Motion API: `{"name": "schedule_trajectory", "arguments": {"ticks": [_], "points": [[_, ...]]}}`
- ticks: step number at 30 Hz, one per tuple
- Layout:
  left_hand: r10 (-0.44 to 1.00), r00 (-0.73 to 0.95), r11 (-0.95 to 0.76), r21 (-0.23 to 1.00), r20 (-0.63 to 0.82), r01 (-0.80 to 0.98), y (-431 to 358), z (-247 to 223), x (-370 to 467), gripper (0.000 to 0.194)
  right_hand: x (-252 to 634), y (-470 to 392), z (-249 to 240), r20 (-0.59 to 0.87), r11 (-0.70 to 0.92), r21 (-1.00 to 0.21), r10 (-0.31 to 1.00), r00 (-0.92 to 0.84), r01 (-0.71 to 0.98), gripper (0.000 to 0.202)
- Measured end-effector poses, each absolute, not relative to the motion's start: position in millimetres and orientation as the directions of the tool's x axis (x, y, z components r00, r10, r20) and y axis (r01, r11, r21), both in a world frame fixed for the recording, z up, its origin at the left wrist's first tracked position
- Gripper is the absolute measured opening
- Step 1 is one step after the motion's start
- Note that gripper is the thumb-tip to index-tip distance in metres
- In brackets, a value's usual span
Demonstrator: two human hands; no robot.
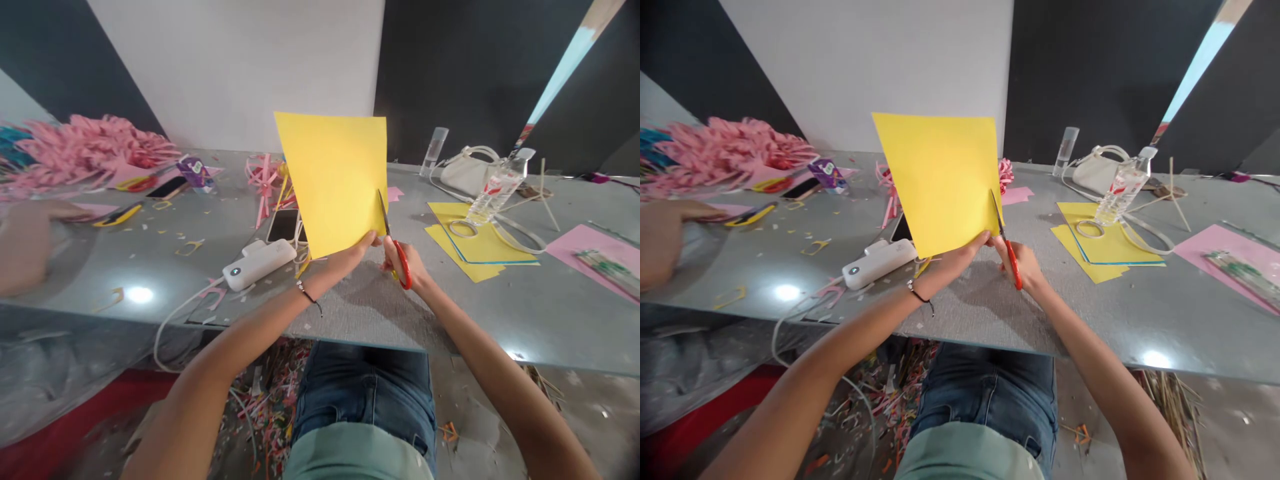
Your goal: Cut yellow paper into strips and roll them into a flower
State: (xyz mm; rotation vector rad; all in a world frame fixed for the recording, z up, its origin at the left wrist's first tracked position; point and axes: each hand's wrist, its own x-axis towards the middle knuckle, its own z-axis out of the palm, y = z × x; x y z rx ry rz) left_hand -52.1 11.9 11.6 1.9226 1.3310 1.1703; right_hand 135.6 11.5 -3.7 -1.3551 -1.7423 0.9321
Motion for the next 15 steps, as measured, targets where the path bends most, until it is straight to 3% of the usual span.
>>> {"name": "schedule_trajectory", "arguments": {"ticks": [4,15], "points": [[0.922,0.133,-0.383,0.809,0.363,0.446,16.3,5.5,-48.5,0.031,131.6,6.8,-0.1,0.116,0.173,-0.890,0.980,-0.159,0.421,0.074],[0.938,0.105,-0.342,0.845,0.329,0.411,20.2,-1.0,-46.9,0.056,124.7,6.1,-0.4,0.124,0.165,-0.924,0.983,-0.139,0.344,0.072]]}}
